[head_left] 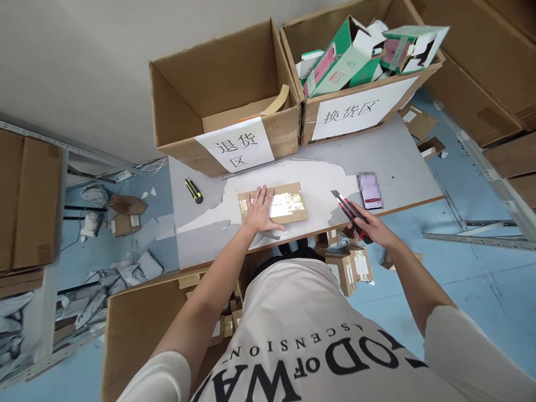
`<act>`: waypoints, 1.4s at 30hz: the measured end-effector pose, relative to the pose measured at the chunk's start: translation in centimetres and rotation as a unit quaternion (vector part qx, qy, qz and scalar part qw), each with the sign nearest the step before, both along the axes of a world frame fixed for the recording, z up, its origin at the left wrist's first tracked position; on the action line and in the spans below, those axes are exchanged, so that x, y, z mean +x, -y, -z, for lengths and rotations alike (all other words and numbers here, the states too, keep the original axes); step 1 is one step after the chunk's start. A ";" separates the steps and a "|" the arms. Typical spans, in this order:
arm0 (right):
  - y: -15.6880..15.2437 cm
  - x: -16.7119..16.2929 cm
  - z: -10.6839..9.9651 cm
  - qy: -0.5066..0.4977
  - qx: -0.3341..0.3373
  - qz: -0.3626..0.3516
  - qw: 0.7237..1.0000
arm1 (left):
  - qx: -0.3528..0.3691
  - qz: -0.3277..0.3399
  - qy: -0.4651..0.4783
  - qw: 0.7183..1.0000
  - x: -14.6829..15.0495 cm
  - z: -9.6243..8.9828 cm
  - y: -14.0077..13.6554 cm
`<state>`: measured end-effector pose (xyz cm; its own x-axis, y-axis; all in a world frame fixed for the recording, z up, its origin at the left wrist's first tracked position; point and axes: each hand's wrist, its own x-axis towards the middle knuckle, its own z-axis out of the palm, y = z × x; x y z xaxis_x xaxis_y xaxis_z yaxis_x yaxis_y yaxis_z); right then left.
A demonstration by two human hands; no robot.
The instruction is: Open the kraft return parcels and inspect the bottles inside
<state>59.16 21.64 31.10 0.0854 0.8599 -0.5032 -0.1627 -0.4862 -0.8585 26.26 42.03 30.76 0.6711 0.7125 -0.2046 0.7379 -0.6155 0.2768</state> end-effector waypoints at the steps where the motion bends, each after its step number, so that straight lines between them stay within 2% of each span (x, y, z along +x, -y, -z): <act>1: -0.1 -0.4 0.3 0.006 0.014 0.027 1.000 | -0.002 -0.003 0.019 1.000 -0.4 0.0 -0.1; 4: -1.1 -3.8 1.7 -0.003 0.039 0.084 0.996 | 0.012 -0.081 0.099 0.992 -2.2 0.0 -1.1; 7: -2.1 -8.6 3.2 -0.045 0.036 0.138 0.989 | 0.002 -0.233 0.200 0.952 -4.9 0.6 -3.1; 9: -2.6 -11.4 3.9 -0.076 0.029 0.173 0.982 | -0.079 -0.322 0.257 0.907 -6.7 1.2 -4.3; 11: -2.9 -13.3 4.1 -0.091 0.025 0.189 0.977 | -0.196 -0.376 0.291 0.857 -8.2 1.8 -5.0; 13: -3.1 -14.4 4.2 -0.095 0.023 0.194 0.976 | -0.290 -0.388 0.311 0.818 -8.9 2.3 -5.2; 15: -3.4 -14.7 4.2 -0.106 0.024 0.199 0.974 | -0.338 -0.379 0.335 0.794 -9.0 2.5 -4.8; 19: -3.8 -14.7 4.3 -0.116 0.031 0.204 0.971 | -0.354 -0.374 0.374 0.771 -8.2 2.4 -4.1; 23: -4.7 -14.0 4.3 -0.081 0.031 0.180 0.980 | -0.351 -0.369 0.394 0.765 -8.1 2.0 -3.5; 25: -5.7 -13.1 4.1 -0.065 0.033 0.175 0.982 | -0.352 -0.366 0.419 0.753 -8.4 1.8 -2.9; 30: -11.2 -9.6 2.7 -0.029 0.063 0.170 0.983 | -0.328 -0.399 0.496 0.698 -8.8 1.7 0.2; 34: -17.3 -7.9 1.4 0.015 0.071 0.114 0.991 | -0.293 -0.461 0.527 0.651 -7.6 2.4 4.4; 38: -22.3 -8.3 1.0 0.055 0.060 0.043 0.996 | -0.289 -0.512 0.528 0.612 -5.4 3.3 8.9; 42: -25.0 -9.7 1.5 0.085 0.047 0.015 0.995 | -0.292 -0.532 0.532 0.591 -3.9 3.6 11.5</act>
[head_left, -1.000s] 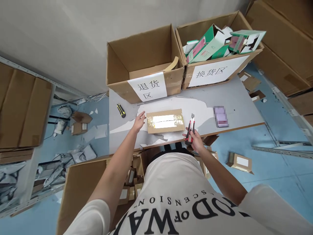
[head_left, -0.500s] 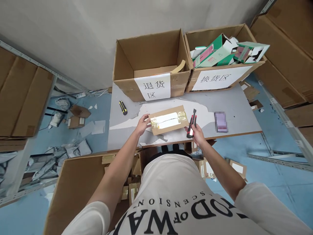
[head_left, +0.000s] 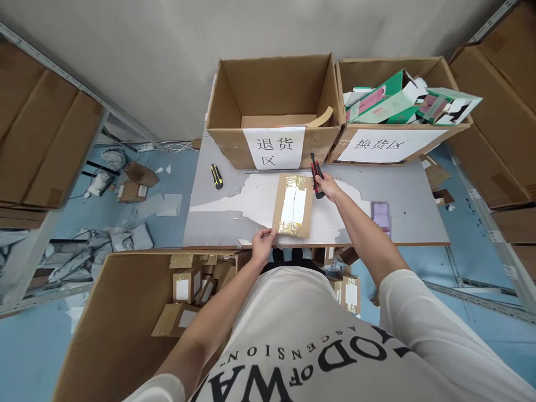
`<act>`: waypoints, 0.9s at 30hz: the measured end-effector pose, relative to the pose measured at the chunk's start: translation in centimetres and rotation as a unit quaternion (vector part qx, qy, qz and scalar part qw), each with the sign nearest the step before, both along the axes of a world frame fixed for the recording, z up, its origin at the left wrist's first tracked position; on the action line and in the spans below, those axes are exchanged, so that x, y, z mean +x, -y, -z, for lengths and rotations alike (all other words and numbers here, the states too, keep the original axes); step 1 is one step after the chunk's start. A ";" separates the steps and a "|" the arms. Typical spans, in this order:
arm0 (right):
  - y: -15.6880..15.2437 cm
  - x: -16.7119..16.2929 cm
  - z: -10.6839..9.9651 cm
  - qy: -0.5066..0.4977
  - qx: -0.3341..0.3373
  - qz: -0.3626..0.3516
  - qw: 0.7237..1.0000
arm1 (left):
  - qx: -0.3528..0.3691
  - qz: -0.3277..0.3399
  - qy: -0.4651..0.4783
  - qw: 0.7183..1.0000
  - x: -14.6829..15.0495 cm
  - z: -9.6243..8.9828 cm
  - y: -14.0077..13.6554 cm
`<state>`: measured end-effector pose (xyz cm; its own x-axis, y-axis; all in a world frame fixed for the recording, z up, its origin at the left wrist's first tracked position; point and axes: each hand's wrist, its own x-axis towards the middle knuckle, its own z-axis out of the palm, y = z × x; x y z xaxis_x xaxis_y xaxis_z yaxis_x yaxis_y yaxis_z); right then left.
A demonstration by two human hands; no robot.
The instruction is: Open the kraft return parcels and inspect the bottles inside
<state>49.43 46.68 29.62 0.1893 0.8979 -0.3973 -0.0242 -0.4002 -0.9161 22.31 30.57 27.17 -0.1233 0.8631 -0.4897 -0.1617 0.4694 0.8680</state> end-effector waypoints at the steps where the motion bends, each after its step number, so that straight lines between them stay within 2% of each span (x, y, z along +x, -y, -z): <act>1: -0.3 -0.3 0.2 0.002 0.000 -0.003 1.000 | -0.004 0.004 0.000 1.000 0.1 0.0 0.3; 8: 0.2 -1.6 0.6 -0.014 0.008 0.002 1.000 | -0.036 0.045 -0.040 0.998 -0.8 -0.4 -0.1; 11: 2.4 -1.0 0.2 -0.043 0.034 0.032 0.998 | -0.044 0.090 -0.088 0.991 -1.5 -0.5 -1.2; 13: 5.2 -0.3 0.0 -0.053 0.052 0.059 0.995 | -0.035 0.118 -0.118 0.985 -2.0 -0.4 -2.7; 17: 13.6 0.6 -0.1 -0.086 0.026 0.121 0.989 | 0.020 0.148 -0.189 0.971 -2.4 -0.2 -8.2; 19: 18.1 0.0 0.0 -0.133 -0.025 0.129 0.982 | 0.053 0.164 -0.214 0.961 -2.2 -0.4 -11.9; 21: 21.8 -1.6 0.3 -0.201 -0.044 0.150 0.967 | 0.090 0.187 -0.197 0.958 -1.5 -0.8 -15.6; 24: 24.8 -5.0 0.6 -0.297 -0.040 0.201 0.933 | 0.103 0.238 -0.161 0.952 0.0 -1.4 -20.4; 27: 25.1 -8.0 1.0 -0.354 -0.033 0.225 0.907 | 0.092 0.285 -0.154 0.942 1.5 -1.4 -23.3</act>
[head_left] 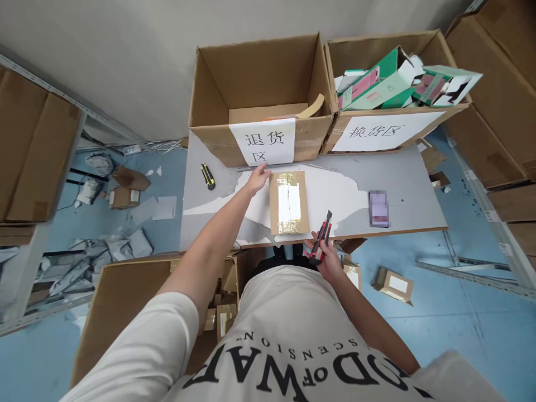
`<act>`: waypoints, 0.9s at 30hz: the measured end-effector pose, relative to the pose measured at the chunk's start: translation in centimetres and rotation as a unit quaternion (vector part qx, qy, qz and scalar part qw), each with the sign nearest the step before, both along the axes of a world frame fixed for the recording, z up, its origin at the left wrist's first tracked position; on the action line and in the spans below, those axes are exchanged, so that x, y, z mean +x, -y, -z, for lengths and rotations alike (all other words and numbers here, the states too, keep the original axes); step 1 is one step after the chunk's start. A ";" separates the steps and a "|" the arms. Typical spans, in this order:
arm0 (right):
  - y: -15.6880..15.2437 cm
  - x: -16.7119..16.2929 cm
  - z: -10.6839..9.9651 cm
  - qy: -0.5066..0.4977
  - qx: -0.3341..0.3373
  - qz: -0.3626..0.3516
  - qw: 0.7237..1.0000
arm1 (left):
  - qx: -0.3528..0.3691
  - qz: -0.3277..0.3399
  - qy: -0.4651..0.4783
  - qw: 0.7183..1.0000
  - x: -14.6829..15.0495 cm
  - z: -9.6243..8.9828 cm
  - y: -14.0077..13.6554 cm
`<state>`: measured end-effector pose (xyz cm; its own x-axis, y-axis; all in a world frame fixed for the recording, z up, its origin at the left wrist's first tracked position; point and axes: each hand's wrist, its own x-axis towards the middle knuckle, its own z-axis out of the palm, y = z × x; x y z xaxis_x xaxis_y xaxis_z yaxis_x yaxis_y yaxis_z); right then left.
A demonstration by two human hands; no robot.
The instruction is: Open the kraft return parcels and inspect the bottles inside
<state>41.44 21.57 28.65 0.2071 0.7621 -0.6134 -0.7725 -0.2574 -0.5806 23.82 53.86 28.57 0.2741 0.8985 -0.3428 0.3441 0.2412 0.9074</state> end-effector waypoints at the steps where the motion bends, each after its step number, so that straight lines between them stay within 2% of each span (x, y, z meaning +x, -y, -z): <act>1: -0.3 -0.7 0.1 -0.008 0.003 0.005 1.000 | -0.005 0.010 -0.003 1.000 0.4 0.2 -0.5; 7: -2.2 -1.5 0.9 0.010 -0.002 0.032 0.999 | -0.025 0.004 0.022 0.999 1.0 2.5 -0.6; 10: -3.1 -0.1 1.0 0.039 -0.004 0.028 0.999 | -0.012 -0.034 0.055 0.998 0.3 2.8 0.1; 13: -5.1 2.6 0.7 0.075 0.004 0.008 0.997 | -0.002 -0.082 0.079 0.994 -1.2 2.1 1.4; 16: -8.6 5.7 -0.2 0.122 0.014 -0.041 0.992 | 0.012 -0.139 0.110 0.984 -3.3 1.1 4.0; 20: -14.3 8.7 -1.6 0.190 0.064 -0.109 0.974 | 0.011 -0.232 0.142 0.962 -4.9 0.6 9.5; 24: -18.8 9.4 -2.5 0.254 0.087 -0.189 0.945 | -0.012 -0.316 0.166 0.934 -4.6 1.4 14.5; 27: -20.5 8.9 -2.5 0.281 0.080 -0.229 0.928 | -0.021 -0.337 0.157 0.928 -4.4 2.3 16.6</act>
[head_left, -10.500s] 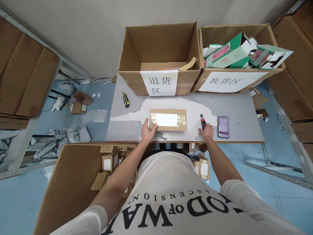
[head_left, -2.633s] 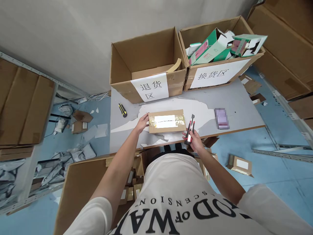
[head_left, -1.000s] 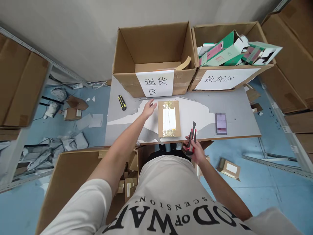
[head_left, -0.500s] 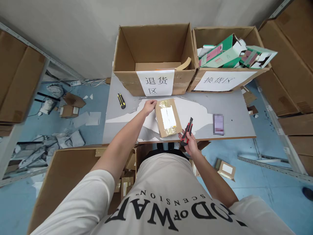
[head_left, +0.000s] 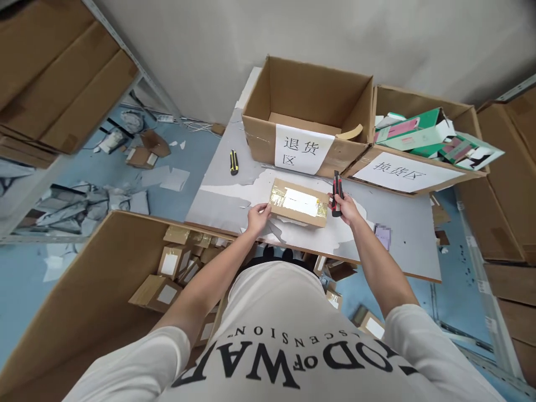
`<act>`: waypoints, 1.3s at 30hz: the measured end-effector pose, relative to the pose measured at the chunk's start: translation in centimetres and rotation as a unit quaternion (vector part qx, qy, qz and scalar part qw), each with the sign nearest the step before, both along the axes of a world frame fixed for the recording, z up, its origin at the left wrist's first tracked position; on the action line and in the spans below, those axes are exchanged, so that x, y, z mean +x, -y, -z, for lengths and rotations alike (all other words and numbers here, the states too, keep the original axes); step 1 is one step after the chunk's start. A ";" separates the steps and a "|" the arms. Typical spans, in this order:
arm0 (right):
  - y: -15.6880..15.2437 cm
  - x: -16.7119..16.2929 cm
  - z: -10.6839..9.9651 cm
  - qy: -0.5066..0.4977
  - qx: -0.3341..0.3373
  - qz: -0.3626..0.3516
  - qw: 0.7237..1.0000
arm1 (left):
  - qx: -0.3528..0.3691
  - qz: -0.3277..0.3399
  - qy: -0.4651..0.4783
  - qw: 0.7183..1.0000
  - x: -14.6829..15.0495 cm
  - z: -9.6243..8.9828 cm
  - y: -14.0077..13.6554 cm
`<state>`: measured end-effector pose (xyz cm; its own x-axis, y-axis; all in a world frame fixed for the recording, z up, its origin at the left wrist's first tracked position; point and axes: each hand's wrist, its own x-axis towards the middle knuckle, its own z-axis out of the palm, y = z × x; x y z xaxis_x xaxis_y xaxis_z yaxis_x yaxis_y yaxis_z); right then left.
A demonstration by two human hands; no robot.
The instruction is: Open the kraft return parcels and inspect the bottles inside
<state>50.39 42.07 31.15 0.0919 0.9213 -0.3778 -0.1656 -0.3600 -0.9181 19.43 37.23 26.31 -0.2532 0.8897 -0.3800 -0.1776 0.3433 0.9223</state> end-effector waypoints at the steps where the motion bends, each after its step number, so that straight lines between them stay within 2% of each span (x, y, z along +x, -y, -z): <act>1: -0.3 -0.2 0.1 0.005 0.000 -0.002 1.000 | -0.006 0.002 -0.011 1.000 -0.1 0.2 0.4; 6: 0.0 -0.6 0.7 0.010 0.036 0.013 0.999 | 0.006 0.051 -0.158 0.986 -1.2 0.2 0.8; 8: 1.1 0.1 0.9 0.035 0.045 0.023 0.998 | 0.038 0.070 -0.246 0.966 -1.4 -0.5 0.2; 10: 2.9 1.1 1.1 0.080 0.045 0.026 0.995 | 0.084 0.101 -0.335 0.933 -1.2 -1.7 -0.7; 13: 6.1 2.8 1.5 0.139 0.018 -0.006 0.990 | 0.152 0.220 -0.431 0.862 -0.3 -3.8 -3.0; 17: 9.1 3.5 1.9 0.157 -0.013 -0.051 0.986 | 0.210 0.426 -0.509 0.718 1.8 -5.5 -6.1; 19: 9.6 3.0 2.1 0.145 -0.014 -0.058 0.988 | 0.207 0.480 -0.541 0.659 2.9 -5.6 -6.9; 21: 9.7 2.4 2.1 0.125 -0.019 -0.062 0.990 | 0.195 0.505 -0.562 0.625 3.7 -5.3 -7.2; 24: 9.6 1.9 1.9 0.103 -0.024 -0.066 0.992 | 0.189 0.511 -0.572 0.613 4.2 -4.6 -7.0; 29: 9.4 2.5 0.9 0.130 -0.039 -0.102 0.985 | 0.195 0.493 -0.567 0.630 4.0 -4.0 -6.3; 35: 8.9 4.0 -0.7 0.212 -0.049 -0.185 0.958 | 0.203 0.461 -0.560 0.658 3.8 -3.7 -5.3; 39: 8.9 4.8 -1.1 0.233 -0.063 -0.227 0.944 | 0.203 0.456 -0.557 0.664 3.7 -3.5 -5.0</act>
